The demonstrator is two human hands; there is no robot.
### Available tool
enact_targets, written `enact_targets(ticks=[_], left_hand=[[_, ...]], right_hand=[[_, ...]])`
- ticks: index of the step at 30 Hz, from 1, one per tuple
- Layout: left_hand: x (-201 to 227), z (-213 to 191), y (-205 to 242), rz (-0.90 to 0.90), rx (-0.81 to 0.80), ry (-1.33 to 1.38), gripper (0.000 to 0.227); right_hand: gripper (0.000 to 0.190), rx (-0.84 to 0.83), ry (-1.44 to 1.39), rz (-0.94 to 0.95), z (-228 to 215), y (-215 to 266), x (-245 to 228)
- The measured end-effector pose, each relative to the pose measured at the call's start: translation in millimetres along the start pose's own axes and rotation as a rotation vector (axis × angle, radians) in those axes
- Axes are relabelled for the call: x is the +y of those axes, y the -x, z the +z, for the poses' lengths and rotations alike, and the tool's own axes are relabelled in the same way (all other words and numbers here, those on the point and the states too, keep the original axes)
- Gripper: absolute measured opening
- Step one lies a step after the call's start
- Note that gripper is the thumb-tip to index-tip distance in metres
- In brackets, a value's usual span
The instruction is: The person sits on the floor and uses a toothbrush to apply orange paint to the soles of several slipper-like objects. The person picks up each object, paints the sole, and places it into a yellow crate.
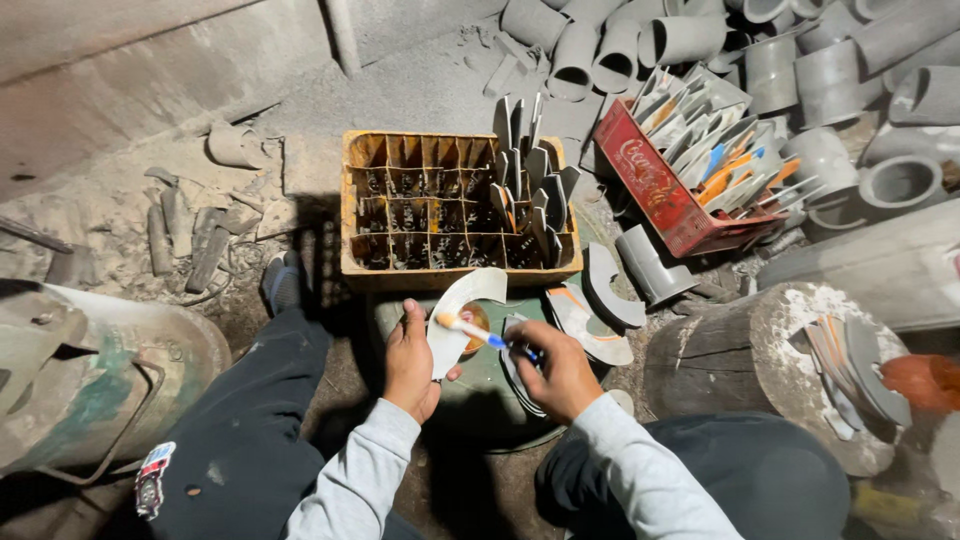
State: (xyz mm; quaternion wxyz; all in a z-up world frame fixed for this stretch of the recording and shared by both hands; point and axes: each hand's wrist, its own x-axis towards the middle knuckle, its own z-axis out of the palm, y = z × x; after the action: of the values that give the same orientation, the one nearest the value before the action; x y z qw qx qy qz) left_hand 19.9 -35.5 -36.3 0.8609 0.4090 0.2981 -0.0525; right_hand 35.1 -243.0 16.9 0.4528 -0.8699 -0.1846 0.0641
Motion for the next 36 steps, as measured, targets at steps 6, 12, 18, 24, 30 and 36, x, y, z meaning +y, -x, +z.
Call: enact_targets(ticks=[6, 12, 18, 24, 30, 36], left_hand=[[-0.6, 1.9, 4.4, -0.066, -0.044, 0.02, 0.059], [-5.0, 7.4, 5.0, -0.056, 0.005, -0.021, 0.061], [-5.7, 7.0, 10.6, 0.078, -0.073, -0.046, 0.06], [2.9, 3.8, 3.6, 0.049, -0.065, 0.011, 0.058], [1.5, -2.3, 1.6, 0.08, -0.059, 0.09, 0.054], [10.3, -0.5, 1.0, 0.061, -0.036, 0.093, 0.054]], right_hand=[[0.025, 0.107, 0.059, 0.026, -17.7, -10.5, 14.1], [0.029, 0.093, -0.064, -0.137, 2.1, -4.9, 9.7], [0.019, 0.244, 0.077, -0.01, -14.1, -18.0, 21.0], [0.019, 0.317, 0.074, 0.196, -22.7, -14.8, 15.8], [0.025, 0.234, 0.109, -0.106, -17.9, -11.9, 16.9], [0.023, 0.31, 0.05, -0.051, -17.4, -12.4, 18.1]])
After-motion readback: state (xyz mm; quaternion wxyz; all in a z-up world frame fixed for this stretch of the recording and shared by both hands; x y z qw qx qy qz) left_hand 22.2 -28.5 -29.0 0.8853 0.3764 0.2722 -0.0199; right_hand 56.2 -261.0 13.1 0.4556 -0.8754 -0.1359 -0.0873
